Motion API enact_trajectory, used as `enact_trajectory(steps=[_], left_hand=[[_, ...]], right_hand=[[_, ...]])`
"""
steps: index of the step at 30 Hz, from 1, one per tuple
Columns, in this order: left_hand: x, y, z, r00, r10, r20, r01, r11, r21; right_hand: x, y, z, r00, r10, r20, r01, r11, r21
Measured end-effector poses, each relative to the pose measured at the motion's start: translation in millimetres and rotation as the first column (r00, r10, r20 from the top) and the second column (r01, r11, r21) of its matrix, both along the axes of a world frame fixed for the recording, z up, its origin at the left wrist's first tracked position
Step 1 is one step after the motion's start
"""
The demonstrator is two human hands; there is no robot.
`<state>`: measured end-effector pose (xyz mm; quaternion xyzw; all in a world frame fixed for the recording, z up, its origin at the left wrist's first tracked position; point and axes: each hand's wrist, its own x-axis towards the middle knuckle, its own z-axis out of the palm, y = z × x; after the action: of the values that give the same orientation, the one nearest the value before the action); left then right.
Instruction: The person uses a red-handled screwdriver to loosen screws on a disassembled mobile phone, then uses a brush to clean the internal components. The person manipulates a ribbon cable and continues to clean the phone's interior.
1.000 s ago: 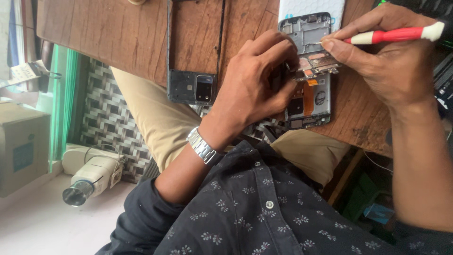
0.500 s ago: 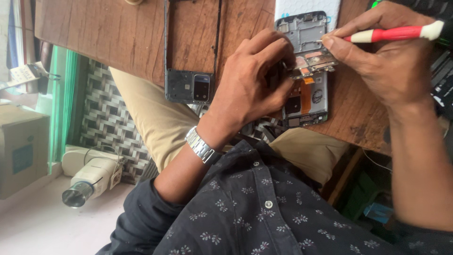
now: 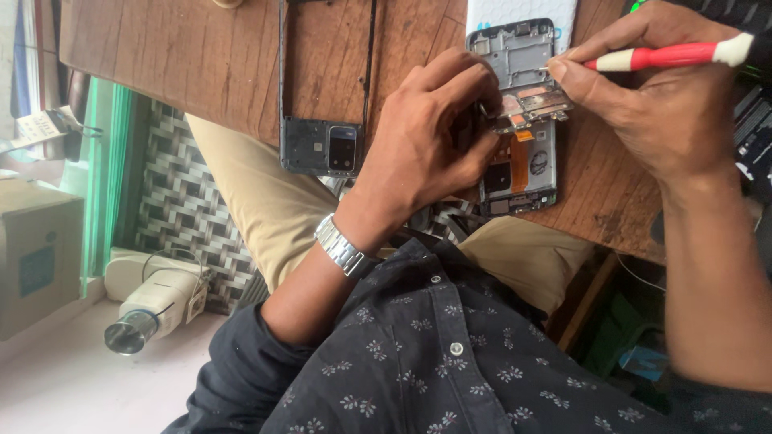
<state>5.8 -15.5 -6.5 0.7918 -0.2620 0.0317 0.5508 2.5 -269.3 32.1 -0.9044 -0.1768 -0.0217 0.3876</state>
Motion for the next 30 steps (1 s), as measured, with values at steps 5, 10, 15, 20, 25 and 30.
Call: enact_trajectory(steps=[5,10,15,20,25,30], left_hand=[[-1.7,1.6,0.9,1.000,-0.003,0.007,0.003,1.000,0.003],[-2.9,0.9,0.2,1.000,-0.005,0.003,0.005,1.000,0.007],[-2.5,2.7,0.1,1.000,-0.008,0.006,0.008,1.000,0.002],[-3.3,4.2,0.5,1.000,-0.006,0.005,0.006,1.000,-0.006],[-5.6,5.0,1.1,1.000,-0.001,0.004,0.001,1.000,-0.017],[-7.4,5.6,2.4,1.000,0.000,-0.012,0.000,0.999,-0.042]], right_hand=[[0.5,7.4,-3.0,0.999,0.041,-0.027,-0.038,0.995,0.097],[1.2,8.7,-0.4,0.999,0.039,-0.030,-0.038,0.998,0.050],[-2.7,4.6,8.4,0.998,-0.014,0.054,0.023,0.987,-0.158],[-6.3,5.7,9.8,0.996,0.038,0.086,-0.029,0.994,-0.107],[-6.2,12.4,5.1,0.995,0.024,0.100,-0.012,0.993,-0.116],[-7.2,21.3,3.2,0.997,0.016,0.077,-0.014,1.000,-0.028]])
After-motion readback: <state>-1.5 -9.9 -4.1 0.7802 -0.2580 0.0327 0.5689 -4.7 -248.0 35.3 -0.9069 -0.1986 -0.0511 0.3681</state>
